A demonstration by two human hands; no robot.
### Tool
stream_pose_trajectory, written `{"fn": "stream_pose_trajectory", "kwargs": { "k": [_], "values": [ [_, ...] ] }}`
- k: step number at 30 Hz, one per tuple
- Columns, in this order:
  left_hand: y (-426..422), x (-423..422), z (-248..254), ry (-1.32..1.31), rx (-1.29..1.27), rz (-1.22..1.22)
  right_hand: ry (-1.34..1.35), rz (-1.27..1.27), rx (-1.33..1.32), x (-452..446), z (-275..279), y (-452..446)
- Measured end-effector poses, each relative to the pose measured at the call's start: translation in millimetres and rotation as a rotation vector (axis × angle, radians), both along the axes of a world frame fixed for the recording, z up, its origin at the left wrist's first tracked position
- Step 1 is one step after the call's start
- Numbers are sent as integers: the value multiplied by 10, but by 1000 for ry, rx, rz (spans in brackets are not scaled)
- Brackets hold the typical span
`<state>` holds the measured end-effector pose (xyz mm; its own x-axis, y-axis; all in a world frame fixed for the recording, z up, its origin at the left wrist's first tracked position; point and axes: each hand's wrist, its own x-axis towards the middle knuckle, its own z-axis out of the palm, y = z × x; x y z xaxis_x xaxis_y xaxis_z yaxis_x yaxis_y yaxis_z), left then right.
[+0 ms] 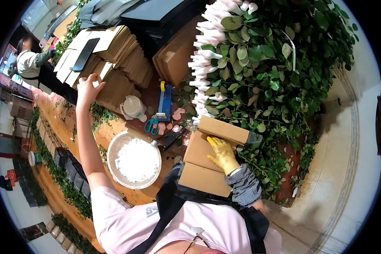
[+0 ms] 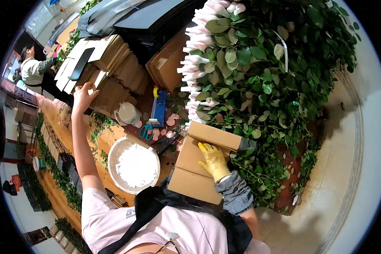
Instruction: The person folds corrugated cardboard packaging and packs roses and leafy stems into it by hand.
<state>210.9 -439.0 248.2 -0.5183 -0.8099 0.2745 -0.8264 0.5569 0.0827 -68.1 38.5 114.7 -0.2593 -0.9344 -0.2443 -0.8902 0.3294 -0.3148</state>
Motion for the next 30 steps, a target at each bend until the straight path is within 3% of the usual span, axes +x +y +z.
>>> {"fn": "stream_pose_trajectory", "kwargs": {
  "k": [4, 7, 8, 9, 11, 13, 14, 15, 16, 17, 18, 19, 20, 21, 23, 24, 25, 27, 29, 30],
  "values": [
    [-5, 14, 114, 25, 152, 20, 15, -1, -23, 9, -40, 17],
    [-445, 167, -115, 133, 232, -87, -3, -4, -86, 8, -114, 41],
    [-535, 180, -197, 163, 229, -43, -1, 3, -220, 13, -126, 78],
    [-584, 213, -295, 132, 39, -88, -9, -7, -186, 8, -182, 74],
    [-589, 142, -215, -22, -22, 36, -29, -17, -159, 20, -109, 81],
    [-652, 202, -147, -36, -145, 3, 9, -17, -148, 10, -281, 86],
    [-749, 239, -257, -25, -195, 106, -18, -10, -87, 8, -197, 76],
    [-165, 32, 151, -22, -195, 206, -19, -7, -133, 12, -333, 105],
    [161, -93, 320, 75, -226, 267, -43, -25, -93, 24, -320, 100],
    [-47, 79, 67, 201, -350, 114, -71, -37, -53, 34, -281, 88],
    [290, -2, 135, 331, -299, 12, -72, -50, -58, 38, -247, 79],
    [663, -137, 215, 395, -14, 28, -58, -37, -42, 38, -215, 73],
    [1307, -404, 549, 473, 458, 49, -47, -24, -24, 47, -207, 73],
    [1308, -314, 143, 473, 642, -138, -55, -35, -26, 57, -248, 80],
    [1903, -515, -25, 238, 1092, -320, 25, -21, -102, 62, -329, 106],
    [2057, -579, -403, 192, 1288, -294, 39, -25, -147, 62, -337, 121],
    [2351, -757, -432, 105, 1495, -281, 34, -35, -147, 70, -270, 99],
    [2639, -966, -960, 266, 1885, -324, 80, -17, 35, 85, -116, 3],
    [2948, -1165, -1457, 535, 2011, -215, 81, -29, -5, 65, -193, 34],
    [3010, -1201, -1686, 352, 1663, -359, 40, -11, -18, 24, -100, 65]
  ]
}}
